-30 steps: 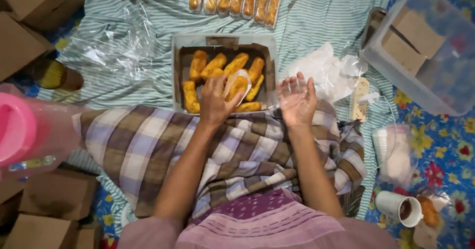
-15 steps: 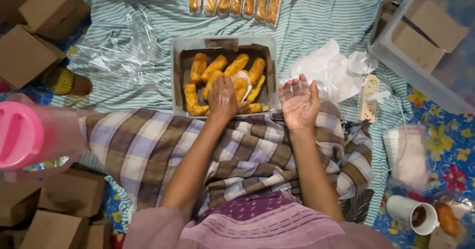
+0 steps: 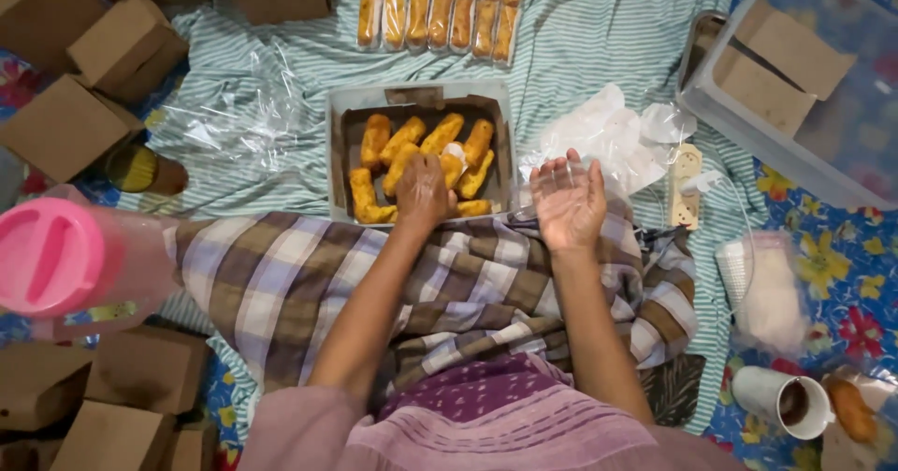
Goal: A person is manually packaging individual snacks into small plastic sleeves while sitting on the floor.
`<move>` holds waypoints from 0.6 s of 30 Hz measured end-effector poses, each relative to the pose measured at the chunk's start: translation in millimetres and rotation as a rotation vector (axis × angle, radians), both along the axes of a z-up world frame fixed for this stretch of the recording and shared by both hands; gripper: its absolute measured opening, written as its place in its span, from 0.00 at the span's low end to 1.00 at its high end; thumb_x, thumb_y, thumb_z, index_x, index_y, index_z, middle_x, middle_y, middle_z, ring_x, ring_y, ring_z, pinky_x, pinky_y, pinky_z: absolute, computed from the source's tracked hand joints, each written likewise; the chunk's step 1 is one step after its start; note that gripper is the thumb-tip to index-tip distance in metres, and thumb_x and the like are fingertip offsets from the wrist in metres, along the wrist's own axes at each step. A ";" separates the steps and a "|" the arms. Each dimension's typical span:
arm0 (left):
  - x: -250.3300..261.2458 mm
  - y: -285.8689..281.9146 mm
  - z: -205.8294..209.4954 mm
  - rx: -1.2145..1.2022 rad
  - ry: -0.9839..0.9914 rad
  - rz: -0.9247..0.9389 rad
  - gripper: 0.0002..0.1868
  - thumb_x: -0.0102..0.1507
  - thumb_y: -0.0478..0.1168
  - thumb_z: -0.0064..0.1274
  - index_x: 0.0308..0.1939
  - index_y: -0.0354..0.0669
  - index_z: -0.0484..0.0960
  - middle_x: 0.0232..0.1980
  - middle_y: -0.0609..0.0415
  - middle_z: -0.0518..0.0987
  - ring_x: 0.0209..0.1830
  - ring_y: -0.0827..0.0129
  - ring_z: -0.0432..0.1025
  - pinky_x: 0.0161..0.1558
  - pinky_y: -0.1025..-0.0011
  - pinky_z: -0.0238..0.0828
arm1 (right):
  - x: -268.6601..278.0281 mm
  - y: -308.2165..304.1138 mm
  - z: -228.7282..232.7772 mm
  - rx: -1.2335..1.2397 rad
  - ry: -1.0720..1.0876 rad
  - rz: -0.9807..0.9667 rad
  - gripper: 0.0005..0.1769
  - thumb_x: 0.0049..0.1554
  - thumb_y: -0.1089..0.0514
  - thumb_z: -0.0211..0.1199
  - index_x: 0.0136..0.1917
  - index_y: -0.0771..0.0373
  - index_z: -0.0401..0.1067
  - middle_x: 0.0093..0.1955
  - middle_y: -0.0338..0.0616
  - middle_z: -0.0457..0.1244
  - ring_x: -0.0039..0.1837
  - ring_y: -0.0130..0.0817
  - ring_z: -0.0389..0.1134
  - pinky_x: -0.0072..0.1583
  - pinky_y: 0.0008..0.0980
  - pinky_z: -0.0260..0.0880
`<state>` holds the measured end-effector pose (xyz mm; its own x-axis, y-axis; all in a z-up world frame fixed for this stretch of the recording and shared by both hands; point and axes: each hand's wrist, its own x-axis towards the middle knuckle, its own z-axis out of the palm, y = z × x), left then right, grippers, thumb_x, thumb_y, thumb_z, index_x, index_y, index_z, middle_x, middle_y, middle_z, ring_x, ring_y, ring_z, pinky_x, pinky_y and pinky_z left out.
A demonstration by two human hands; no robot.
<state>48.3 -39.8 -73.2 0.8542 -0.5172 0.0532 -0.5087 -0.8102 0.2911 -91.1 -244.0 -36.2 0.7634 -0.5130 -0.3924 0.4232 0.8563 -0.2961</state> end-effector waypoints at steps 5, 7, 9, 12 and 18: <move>-1.2 3.2 -8.2 -0.026 -0.022 -0.011 0.29 0.48 0.47 0.69 0.45 0.40 0.71 0.45 0.45 0.71 0.47 0.45 0.75 0.46 0.51 0.80 | -8.9 -2.2 11.7 -0.003 -0.042 0.018 0.24 0.58 0.41 0.64 0.57 0.61 0.78 0.51 0.48 0.72 0.56 0.44 0.74 0.67 0.52 0.72; 2.1 5.9 -14.2 -0.033 -0.032 -0.021 0.29 0.48 0.48 0.68 0.45 0.41 0.71 0.44 0.46 0.72 0.47 0.45 0.76 0.46 0.52 0.80 | -12.2 -1.6 17.3 -0.002 -0.051 0.016 0.24 0.58 0.41 0.64 0.57 0.61 0.78 0.51 0.48 0.72 0.56 0.44 0.74 0.67 0.52 0.72; 6.9 8.5 -19.4 -0.106 0.023 -0.052 0.27 0.50 0.47 0.67 0.44 0.37 0.72 0.43 0.44 0.73 0.45 0.42 0.76 0.45 0.50 0.79 | -15.8 -1.2 24.3 0.003 -0.062 0.017 0.25 0.57 0.40 0.65 0.57 0.61 0.78 0.51 0.49 0.72 0.56 0.44 0.74 0.67 0.53 0.72; 5.2 13.8 -5.3 -0.166 0.030 -0.055 0.26 0.51 0.47 0.65 0.44 0.36 0.72 0.42 0.44 0.73 0.46 0.41 0.76 0.46 0.50 0.79 | -21.1 2.9 41.1 0.023 -0.074 0.015 0.26 0.57 0.40 0.65 0.58 0.62 0.77 0.51 0.49 0.72 0.56 0.45 0.74 0.67 0.54 0.71; -19.4 24.3 65.5 -0.288 0.027 -0.111 0.27 0.50 0.50 0.63 0.46 0.41 0.72 0.42 0.45 0.73 0.47 0.42 0.75 0.46 0.50 0.77 | -26.6 1.1 58.3 0.014 -0.122 0.050 0.27 0.57 0.39 0.63 0.58 0.62 0.78 0.51 0.50 0.72 0.57 0.46 0.74 0.69 0.54 0.69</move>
